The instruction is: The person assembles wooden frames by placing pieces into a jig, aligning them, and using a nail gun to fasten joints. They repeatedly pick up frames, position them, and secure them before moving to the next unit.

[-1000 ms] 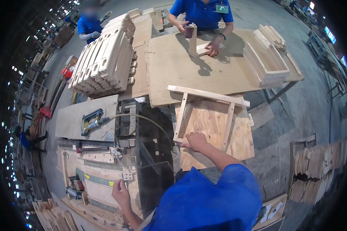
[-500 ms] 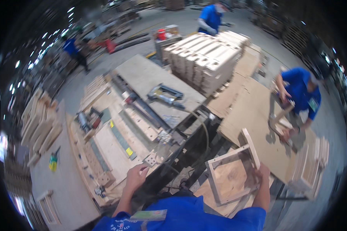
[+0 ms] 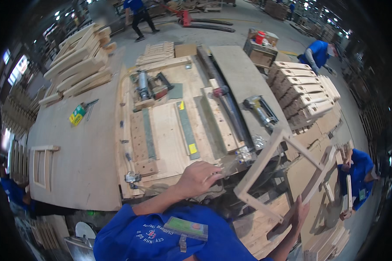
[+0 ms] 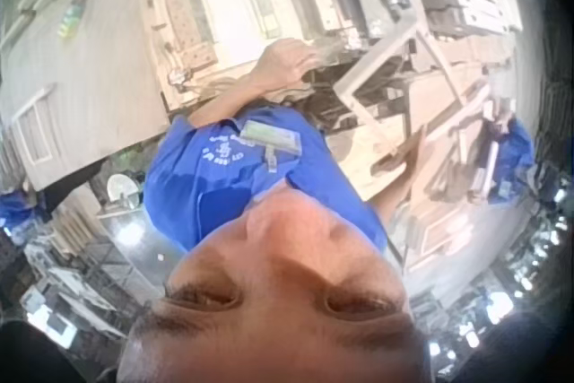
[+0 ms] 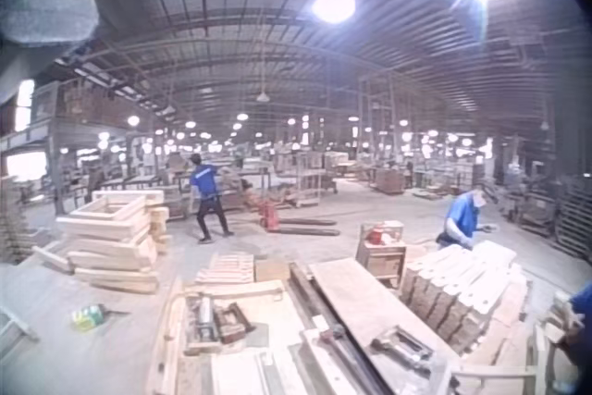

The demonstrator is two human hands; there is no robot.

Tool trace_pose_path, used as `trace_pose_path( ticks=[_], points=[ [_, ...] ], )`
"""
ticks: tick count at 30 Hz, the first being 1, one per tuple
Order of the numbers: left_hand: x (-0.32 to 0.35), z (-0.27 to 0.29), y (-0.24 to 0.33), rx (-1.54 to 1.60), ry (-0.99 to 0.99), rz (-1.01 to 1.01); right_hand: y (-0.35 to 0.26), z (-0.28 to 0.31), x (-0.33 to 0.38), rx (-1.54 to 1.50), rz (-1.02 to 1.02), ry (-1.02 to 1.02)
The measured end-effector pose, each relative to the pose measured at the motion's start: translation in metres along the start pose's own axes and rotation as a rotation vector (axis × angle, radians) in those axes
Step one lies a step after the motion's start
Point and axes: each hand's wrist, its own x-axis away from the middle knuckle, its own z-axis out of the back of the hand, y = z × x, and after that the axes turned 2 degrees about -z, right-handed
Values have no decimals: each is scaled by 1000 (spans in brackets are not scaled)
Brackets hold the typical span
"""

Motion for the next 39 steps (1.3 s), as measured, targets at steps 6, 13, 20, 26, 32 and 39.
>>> trace_pose_path(
  ticks=[6,13,20,26,32,39],
  points=[
    [8,46,-2,-87,1,-233,-125,-160,-44,-45,175,-142],
    [40,42,-103,-433,-32,-43,-204,-356,-79,243,253,-507],
    [58,61,-169,-599,-62,346,-238,-498,-87,563,334,-638],
    [65,61,-192,-661,-61,503,-223,-563,-90,610,372,-762],
    [83,61,-192,-642,-54,580,-191,-576,-62,620,523,-661],
    [87,55,-180,-582,-30,645,-203,-535,-31,603,876,-571]
  ],
)
